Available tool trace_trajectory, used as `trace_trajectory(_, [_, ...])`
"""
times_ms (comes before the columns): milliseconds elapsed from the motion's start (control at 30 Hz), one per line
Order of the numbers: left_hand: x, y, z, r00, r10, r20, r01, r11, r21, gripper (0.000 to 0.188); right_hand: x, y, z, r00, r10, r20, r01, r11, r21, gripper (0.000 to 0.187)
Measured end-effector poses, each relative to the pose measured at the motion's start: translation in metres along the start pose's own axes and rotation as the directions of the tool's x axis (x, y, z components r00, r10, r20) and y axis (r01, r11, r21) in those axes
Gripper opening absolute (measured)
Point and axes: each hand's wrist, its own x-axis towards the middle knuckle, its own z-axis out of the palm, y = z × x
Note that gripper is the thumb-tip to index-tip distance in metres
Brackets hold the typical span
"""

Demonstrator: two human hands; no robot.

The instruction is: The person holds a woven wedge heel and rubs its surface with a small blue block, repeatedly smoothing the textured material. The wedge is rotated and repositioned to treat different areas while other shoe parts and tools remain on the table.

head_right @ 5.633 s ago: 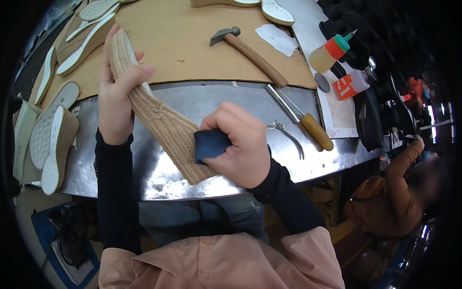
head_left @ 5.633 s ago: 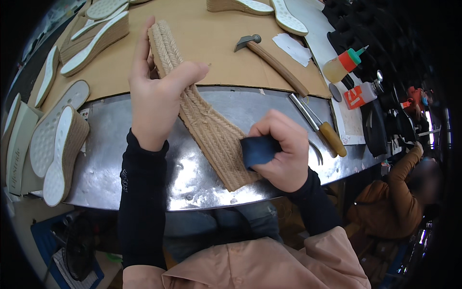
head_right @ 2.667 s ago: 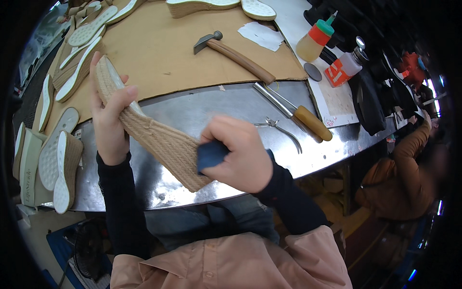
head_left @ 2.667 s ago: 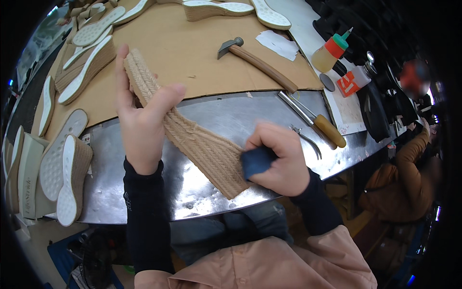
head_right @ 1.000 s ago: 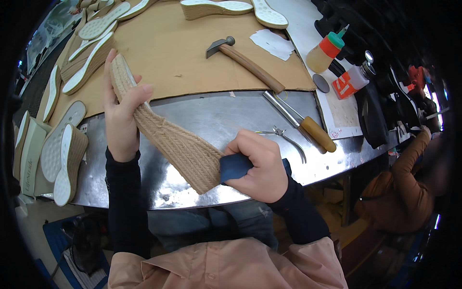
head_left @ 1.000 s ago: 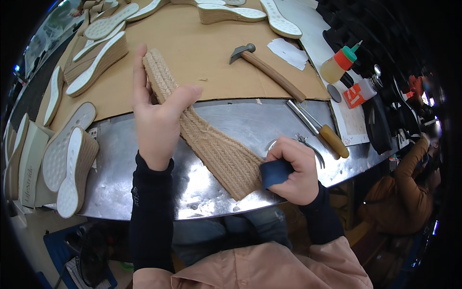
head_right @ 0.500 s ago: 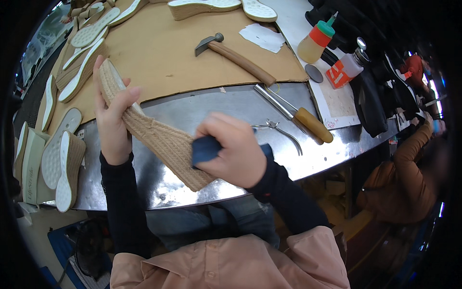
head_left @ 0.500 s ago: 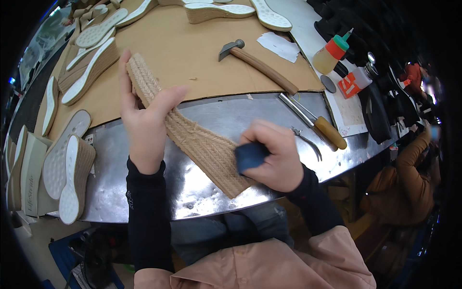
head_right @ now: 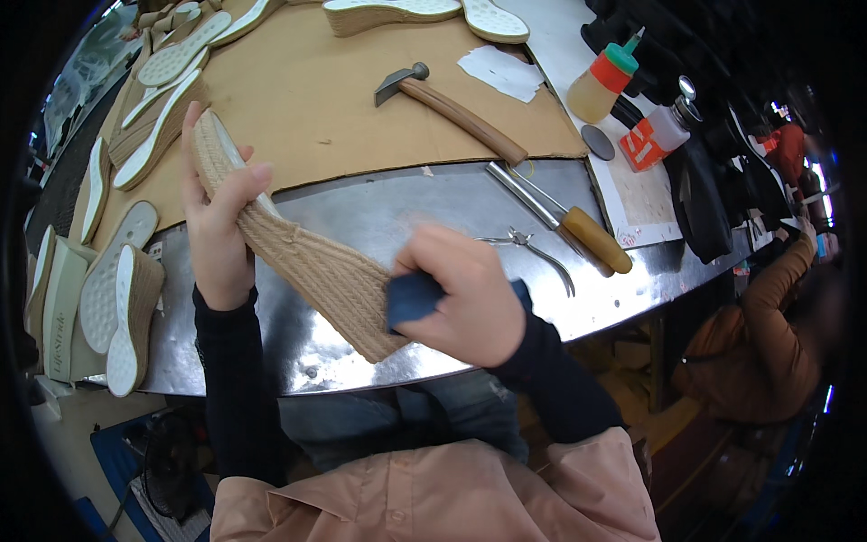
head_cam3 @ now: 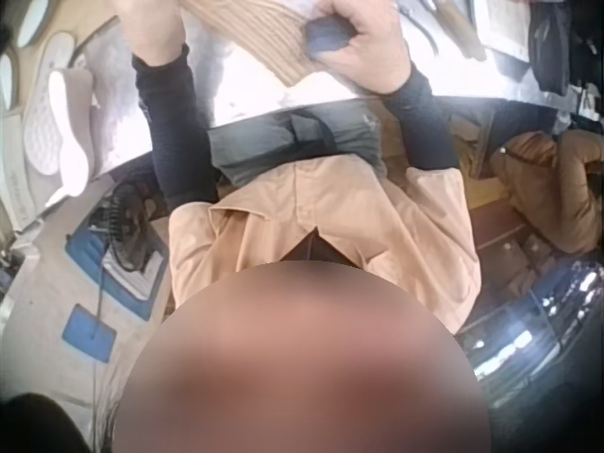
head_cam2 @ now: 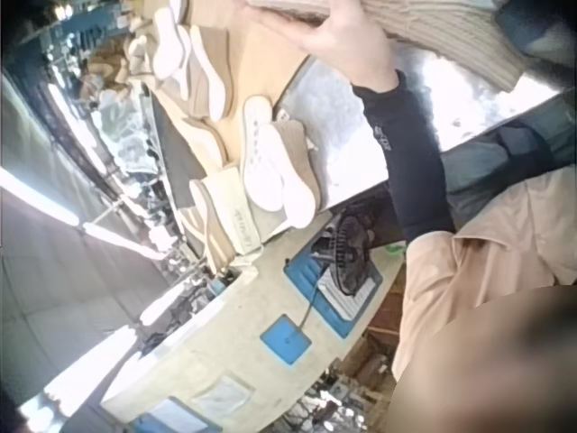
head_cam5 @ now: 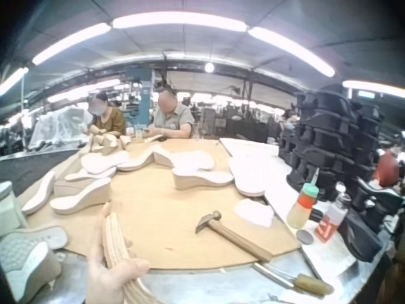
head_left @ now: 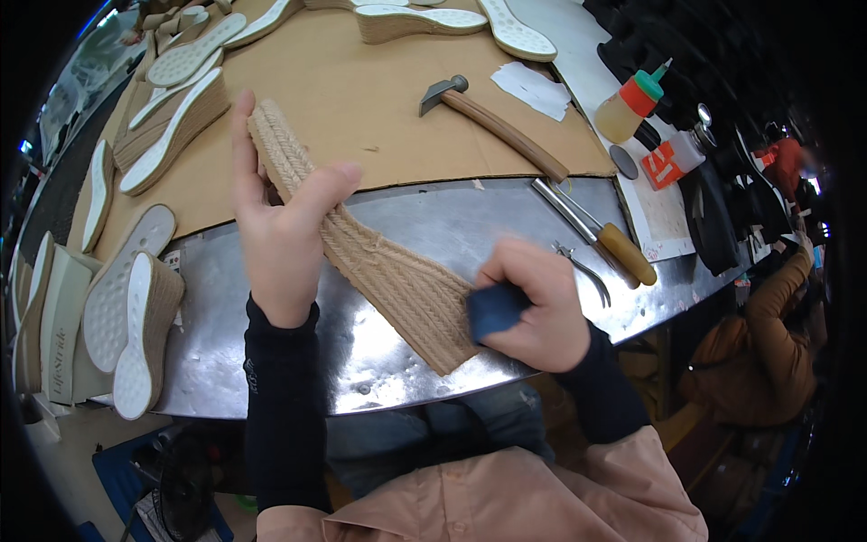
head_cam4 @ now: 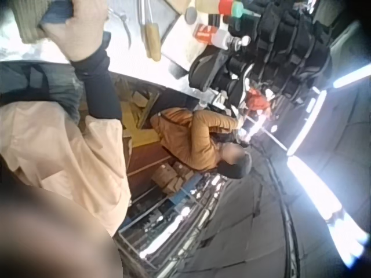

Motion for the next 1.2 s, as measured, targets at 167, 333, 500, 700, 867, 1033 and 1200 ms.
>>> trace_trajectory(167, [-0.0001,-0.0015,0.0023,1.0,0.019,0.002,-0.019,1.0,0.01,0.086,0.0,-0.0019,-0.0028,1.0,-0.021,-0.023,0.021,0.999,0.035,0.015])
trace_trajectory(333, [-0.0011,-0.0008,0.0013,1.0,0.003,-0.023,-0.003,1.0,-0.007,0.085,-0.0001,-0.0016,-0.0046,0.999,0.032,0.027,-0.033,0.999,0.019,0.014])
trace_trajectory(500, [0.0004,-0.0012,0.001,1.0,-0.01,-0.003,0.01,1.0,0.004,0.084,0.0002,-0.0022,-0.0068,0.999,-0.038,-0.007,0.038,0.996,0.078,0.014])
trace_trajectory(700, [0.0007,-0.0019,-0.0003,1.0,-0.024,-0.015,0.024,1.0,0.019,0.083,-0.0009,0.0005,-0.0048,0.998,0.035,0.047,-0.037,0.999,0.034,0.014])
trace_trajectory(867, [0.0002,-0.0027,0.0023,1.0,0.0,-0.024,0.001,1.0,0.01,0.083,-0.002,0.0007,-0.0048,1.0,-0.021,0.011,0.02,0.998,0.052,0.015])
trace_trajectory(1033, [0.0005,-0.0012,0.0011,1.0,-0.009,-0.03,0.009,1.0,-0.002,0.084,-0.0006,-0.0015,-0.0073,0.999,0.032,0.044,-0.033,0.999,0.038,0.015])
trace_trajectory(1200, [-0.0003,-0.0015,0.0006,1.0,0.007,-0.013,-0.007,1.0,-0.001,0.084,0.0006,-0.0013,-0.0087,0.997,-0.039,0.063,0.035,0.998,0.055,0.014])
